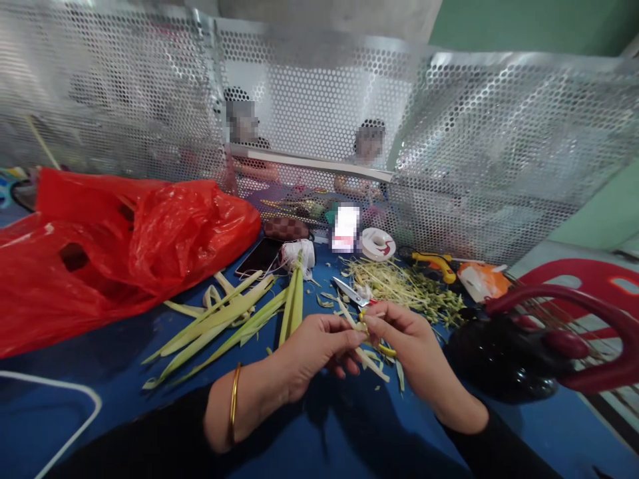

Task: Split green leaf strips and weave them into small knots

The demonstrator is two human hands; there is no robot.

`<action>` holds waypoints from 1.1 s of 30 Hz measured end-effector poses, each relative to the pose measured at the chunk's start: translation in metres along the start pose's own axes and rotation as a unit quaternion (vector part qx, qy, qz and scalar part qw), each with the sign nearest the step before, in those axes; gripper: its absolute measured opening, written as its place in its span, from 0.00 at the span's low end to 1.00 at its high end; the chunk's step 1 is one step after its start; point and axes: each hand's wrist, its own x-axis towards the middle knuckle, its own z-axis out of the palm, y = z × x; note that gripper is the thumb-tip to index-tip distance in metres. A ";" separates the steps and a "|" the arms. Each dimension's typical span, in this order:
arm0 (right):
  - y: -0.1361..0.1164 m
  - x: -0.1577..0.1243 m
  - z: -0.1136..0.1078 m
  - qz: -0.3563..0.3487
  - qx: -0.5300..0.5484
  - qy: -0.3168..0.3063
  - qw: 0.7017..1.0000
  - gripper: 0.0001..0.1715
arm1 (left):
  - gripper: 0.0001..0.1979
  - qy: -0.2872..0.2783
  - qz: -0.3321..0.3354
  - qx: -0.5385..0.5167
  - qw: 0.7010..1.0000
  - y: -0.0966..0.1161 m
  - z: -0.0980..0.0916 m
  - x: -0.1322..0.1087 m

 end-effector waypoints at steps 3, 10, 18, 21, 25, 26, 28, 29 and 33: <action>0.005 -0.002 0.001 -0.004 -0.013 0.031 0.999 0.11 | 0.15 -0.014 -0.003 -0.007 1.000 -0.001 0.000 0.001; 0.013 0.002 0.000 -0.040 -0.070 0.088 0.993 0.13 | 0.13 0.024 0.000 -0.051 0.998 -0.001 0.000 0.002; 0.006 -0.006 0.008 -0.027 -0.116 0.008 0.993 0.16 | 0.11 0.139 0.084 -0.169 0.972 0.006 -0.001 0.004; 0.008 -0.017 0.023 0.011 -0.084 -0.037 0.996 0.11 | 0.12 0.140 0.097 -0.196 0.966 0.003 0.003 0.003; 0.012 -0.025 0.035 0.036 -0.057 -0.023 0.997 0.13 | 0.14 0.105 0.076 -0.190 0.973 -0.008 0.009 0.002; 0.012 -0.026 0.036 0.037 -0.050 -0.016 0.998 0.15 | 0.15 0.094 0.075 -0.189 0.975 -0.010 0.010 0.002; 0.012 -0.026 0.036 0.034 -0.041 -0.007 0.999 0.16 | 0.15 0.075 0.080 -0.185 0.977 -0.012 0.010 0.002; 0.011 -0.026 0.036 0.031 -0.037 -0.004 0.999 0.16 | 0.16 0.067 0.083 -0.183 0.977 -0.012 0.010 0.002; 0.009 -0.025 0.034 0.027 -0.022 0.015 0.999 0.17 | 0.17 0.045 0.086 -0.181 0.979 -0.008 0.009 0.002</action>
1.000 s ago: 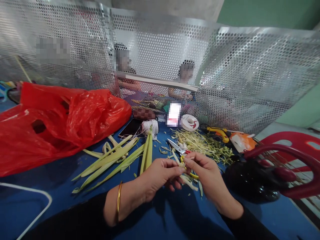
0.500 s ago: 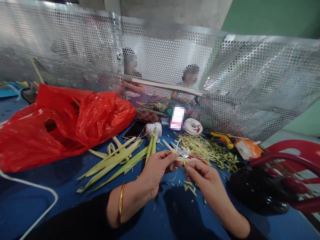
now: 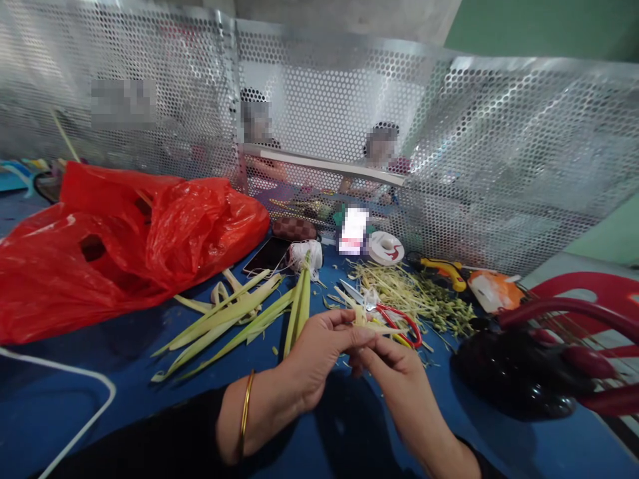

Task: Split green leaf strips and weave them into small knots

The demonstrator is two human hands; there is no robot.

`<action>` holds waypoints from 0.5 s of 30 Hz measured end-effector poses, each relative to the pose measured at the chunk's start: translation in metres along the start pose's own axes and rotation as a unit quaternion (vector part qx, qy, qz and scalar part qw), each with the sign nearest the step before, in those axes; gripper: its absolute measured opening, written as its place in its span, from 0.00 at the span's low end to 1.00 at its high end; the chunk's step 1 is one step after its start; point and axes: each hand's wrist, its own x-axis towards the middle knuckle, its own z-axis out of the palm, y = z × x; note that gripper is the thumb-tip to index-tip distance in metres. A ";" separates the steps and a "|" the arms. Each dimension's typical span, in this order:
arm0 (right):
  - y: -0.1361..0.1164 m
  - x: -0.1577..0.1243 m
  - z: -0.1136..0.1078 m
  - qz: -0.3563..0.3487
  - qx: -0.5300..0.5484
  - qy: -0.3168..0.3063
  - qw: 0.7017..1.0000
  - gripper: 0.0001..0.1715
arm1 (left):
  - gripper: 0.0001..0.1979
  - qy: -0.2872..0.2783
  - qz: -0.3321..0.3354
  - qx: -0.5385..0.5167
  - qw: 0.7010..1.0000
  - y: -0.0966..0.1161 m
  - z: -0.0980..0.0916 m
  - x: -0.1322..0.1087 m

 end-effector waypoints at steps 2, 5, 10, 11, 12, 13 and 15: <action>0.000 0.000 0.000 0.000 0.003 0.006 1.000 0.17 | 0.16 -0.003 0.001 0.001 1.000 0.002 0.000 0.000; 0.000 0.000 0.000 -0.011 0.001 0.001 1.000 0.17 | 0.13 -0.008 0.009 0.013 1.000 0.003 0.001 0.000; 0.000 -0.001 -0.001 -0.020 -0.014 -0.014 1.000 0.18 | 0.15 0.011 0.013 0.017 1.000 0.004 0.002 0.000; 0.000 -0.001 -0.001 -0.020 -0.019 -0.017 0.999 0.18 | 0.15 0.014 0.015 0.021 1.000 0.005 0.002 -0.001; 0.000 -0.002 0.000 -0.020 -0.026 -0.019 0.999 0.18 | 0.15 0.016 0.017 0.024 0.999 0.005 0.002 -0.001; 0.000 -0.002 0.000 -0.022 -0.035 -0.019 0.999 0.18 | 0.14 0.020 0.018 0.027 0.999 0.007 0.002 -0.001; 0.002 -0.003 0.000 -0.027 -0.053 -0.018 0.998 0.17 | 0.13 0.033 0.018 0.032 0.999 0.009 0.002 -0.001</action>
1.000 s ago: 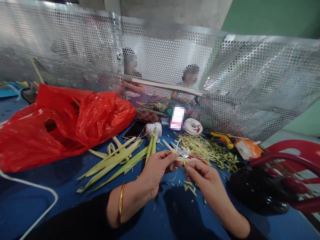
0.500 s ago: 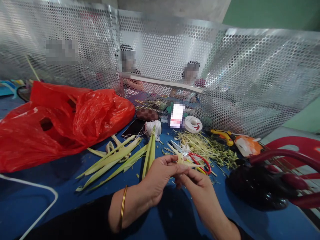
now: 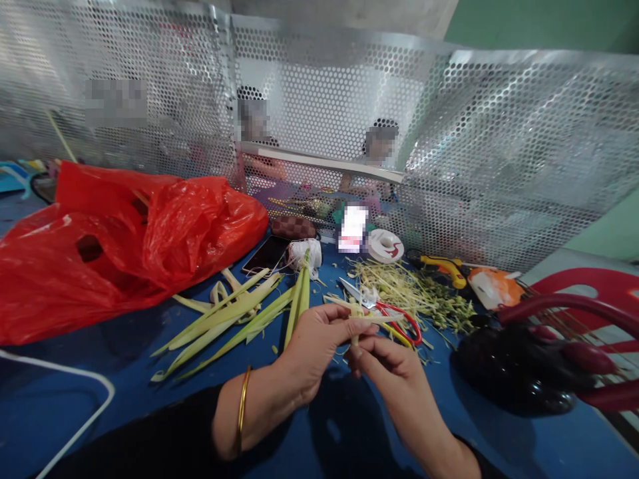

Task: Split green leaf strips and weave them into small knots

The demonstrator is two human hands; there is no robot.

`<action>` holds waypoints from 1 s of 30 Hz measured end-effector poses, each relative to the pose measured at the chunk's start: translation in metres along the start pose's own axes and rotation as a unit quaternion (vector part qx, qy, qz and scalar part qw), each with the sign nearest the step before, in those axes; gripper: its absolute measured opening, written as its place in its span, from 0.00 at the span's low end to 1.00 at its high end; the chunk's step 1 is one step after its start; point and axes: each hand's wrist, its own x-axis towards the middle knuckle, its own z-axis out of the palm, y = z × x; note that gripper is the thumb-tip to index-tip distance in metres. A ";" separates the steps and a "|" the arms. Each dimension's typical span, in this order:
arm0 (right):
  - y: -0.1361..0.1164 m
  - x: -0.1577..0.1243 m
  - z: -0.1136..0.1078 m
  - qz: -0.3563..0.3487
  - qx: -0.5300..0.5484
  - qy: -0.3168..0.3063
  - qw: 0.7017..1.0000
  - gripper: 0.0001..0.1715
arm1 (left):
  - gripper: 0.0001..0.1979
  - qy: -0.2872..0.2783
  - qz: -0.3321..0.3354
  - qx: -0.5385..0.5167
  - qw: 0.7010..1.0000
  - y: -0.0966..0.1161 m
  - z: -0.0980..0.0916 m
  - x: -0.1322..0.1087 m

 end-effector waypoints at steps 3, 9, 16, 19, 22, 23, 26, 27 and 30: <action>0.003 -0.002 0.001 0.000 -0.012 -0.005 1.000 0.15 | 0.11 0.017 -0.008 0.001 1.000 0.003 0.000 0.000; 0.002 -0.005 0.003 -0.019 -0.022 -0.012 1.000 0.16 | 0.12 0.019 -0.012 -0.008 1.000 0.003 -0.001 0.002; -0.002 -0.009 0.005 -0.039 -0.041 -0.025 0.998 0.15 | 0.17 0.031 -0.017 -0.048 0.998 0.006 -0.001 0.001; -0.003 -0.009 0.006 -0.052 -0.043 -0.030 0.997 0.15 | 0.17 0.030 -0.013 -0.044 0.999 0.007 -0.002 0.000; -0.003 -0.010 0.006 -0.056 -0.048 -0.036 0.997 0.15 | 0.17 0.031 -0.013 -0.037 0.999 0.008 -0.002 0.000; -0.003 -0.010 0.006 -0.057 -0.050 -0.038 0.996 0.15 | 0.16 0.031 -0.013 -0.035 0.999 0.008 -0.002 0.000; -0.003 -0.011 0.007 -0.065 -0.059 -0.042 0.995 0.15 | 0.16 0.034 -0.012 -0.028 0.999 0.008 -0.002 0.001; -0.003 -0.010 0.007 -0.068 -0.064 -0.044 0.995 0.15 | 0.16 0.033 -0.011 -0.024 0.999 0.008 -0.003 0.002; -0.006 -0.005 0.001 -0.068 -0.071 -0.044 0.994 0.16 | 0.16 0.028 0.002 -0.005 1.000 0.008 -0.004 0.003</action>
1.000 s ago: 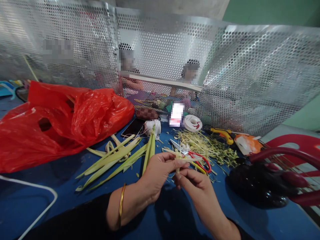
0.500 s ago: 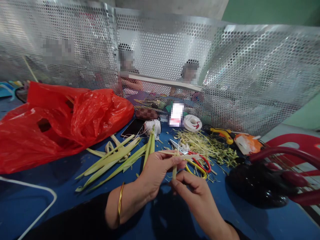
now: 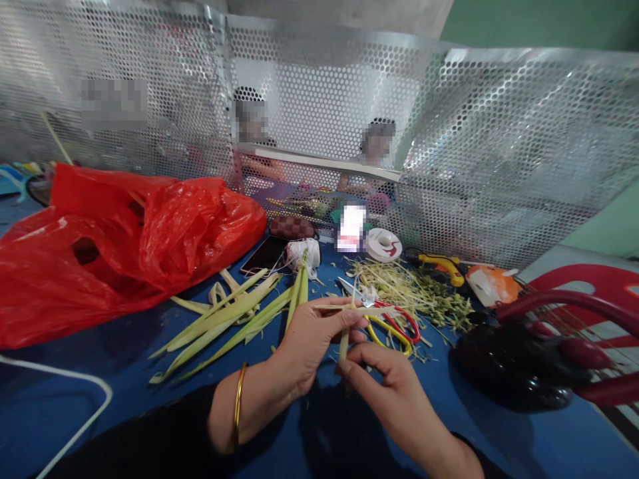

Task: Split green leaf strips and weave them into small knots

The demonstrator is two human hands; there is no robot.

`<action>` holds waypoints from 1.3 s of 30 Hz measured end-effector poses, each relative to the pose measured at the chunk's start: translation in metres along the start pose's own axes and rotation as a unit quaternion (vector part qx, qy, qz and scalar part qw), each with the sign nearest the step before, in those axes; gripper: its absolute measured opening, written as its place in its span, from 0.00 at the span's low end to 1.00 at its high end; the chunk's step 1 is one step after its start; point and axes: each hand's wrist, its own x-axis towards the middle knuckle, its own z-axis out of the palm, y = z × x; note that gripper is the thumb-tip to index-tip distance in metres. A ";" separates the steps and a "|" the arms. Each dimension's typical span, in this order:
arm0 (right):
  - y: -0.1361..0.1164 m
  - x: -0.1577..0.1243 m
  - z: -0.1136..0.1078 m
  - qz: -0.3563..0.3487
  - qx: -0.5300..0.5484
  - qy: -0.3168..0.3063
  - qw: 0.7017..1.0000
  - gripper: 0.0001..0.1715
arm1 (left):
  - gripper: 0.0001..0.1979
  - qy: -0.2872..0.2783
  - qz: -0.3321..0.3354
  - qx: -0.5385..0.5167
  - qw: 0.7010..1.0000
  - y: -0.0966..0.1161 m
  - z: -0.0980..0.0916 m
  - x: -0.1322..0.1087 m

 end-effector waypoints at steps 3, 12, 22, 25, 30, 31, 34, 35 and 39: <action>-0.002 0.008 -0.012 0.021 0.063 0.061 0.996 0.13 | 0.14 0.003 0.010 0.021 1.000 0.001 0.000 0.000; -0.002 0.012 -0.025 0.028 0.039 0.128 0.991 0.10 | 0.12 -0.043 0.012 0.094 0.995 -0.003 0.000 -0.002; -0.002 0.011 -0.030 0.014 0.008 0.130 0.991 0.11 | 0.12 -0.022 0.021 0.103 0.994 -0.001 -0.002 0.000; -0.004 0.011 -0.031 0.015 0.021 0.134 0.991 0.11 | 0.12 -0.012 0.022 0.093 0.995 -0.001 -0.003 0.002; -0.003 0.013 -0.034 0.027 0.022 0.130 0.991 0.12 | 0.12 -0.023 0.014 0.078 0.997 -0.002 -0.005 0.004; -0.001 0.013 -0.034 0.035 0.028 0.126 0.991 0.13 | 0.12 -0.033 0.008 0.075 0.997 -0.001 -0.006 0.003; 0.004 0.017 -0.033 0.067 0.078 0.121 0.987 0.13 | 0.13 -0.077 -0.017 0.074 0.994 0.000 -0.006 0.002; 0.005 0.018 -0.033 0.075 0.100 0.120 0.985 0.13 | 0.14 -0.089 -0.027 0.076 0.993 0.000 -0.006 0.002; 0.006 0.019 -0.030 0.079 0.145 0.107 0.981 0.12 | 0.16 -0.094 -0.055 0.097 0.989 -0.004 -0.005 0.000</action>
